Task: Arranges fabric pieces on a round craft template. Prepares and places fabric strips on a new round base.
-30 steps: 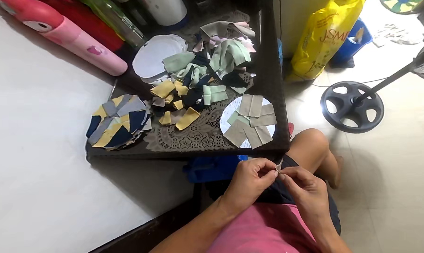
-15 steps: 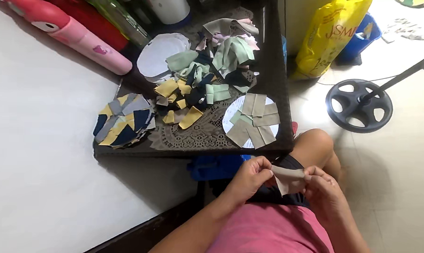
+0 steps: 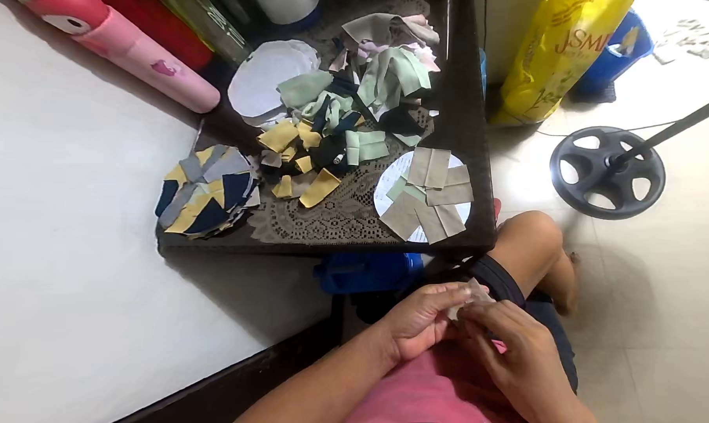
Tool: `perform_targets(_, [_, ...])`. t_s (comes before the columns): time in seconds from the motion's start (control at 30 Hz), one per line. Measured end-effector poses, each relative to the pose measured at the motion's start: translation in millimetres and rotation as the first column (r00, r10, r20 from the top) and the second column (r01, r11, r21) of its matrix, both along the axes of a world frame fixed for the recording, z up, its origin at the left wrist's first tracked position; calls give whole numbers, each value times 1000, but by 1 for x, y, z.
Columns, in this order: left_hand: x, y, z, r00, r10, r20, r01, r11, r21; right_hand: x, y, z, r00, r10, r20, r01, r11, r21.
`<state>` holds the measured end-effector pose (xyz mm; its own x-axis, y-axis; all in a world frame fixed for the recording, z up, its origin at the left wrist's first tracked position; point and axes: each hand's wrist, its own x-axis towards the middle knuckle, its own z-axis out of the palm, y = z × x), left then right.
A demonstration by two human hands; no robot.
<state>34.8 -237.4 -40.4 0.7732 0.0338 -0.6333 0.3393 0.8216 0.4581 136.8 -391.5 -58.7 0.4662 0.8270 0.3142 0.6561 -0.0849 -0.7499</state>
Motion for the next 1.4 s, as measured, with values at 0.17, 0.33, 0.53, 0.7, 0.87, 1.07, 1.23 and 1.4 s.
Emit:
perform_targets(0.17, [-2,2,4,1000,-28,2,28,997,69,28,-14,2,893,-131,-430,195,975,108])
perform_targets(0.33, [-1,0,12,994,-84,74,58,952,299,25,-2,9,676,-101,-730,40,994,-101])
perform_targets(0.53, [-9,15,13,985,-89,151,-58,647,761,16,28,18,685,-85,-723,82,996,-39])
perform_targets(0.7, [-9,64,25,987,77,140,-160,429,889,33,85,31,831,-6,-556,-4,1000,-17])
perform_targets(0.87, [3,123,39,987,157,-17,-16,211,977,51,163,47,951,2,-309,-50,988,-147])
perform_targets(1.07, [23,158,32,950,252,-186,195,-9,981,63,218,54,988,-49,-148,-17,910,-415])
perform_targets(1.23, [28,161,26,933,234,-275,291,-37,956,67,227,52,1000,-22,-21,9,862,-507])
perform_targets(1.4, [26,161,22,935,253,-247,277,-87,957,67,225,49,1000,-17,4,17,879,-477])
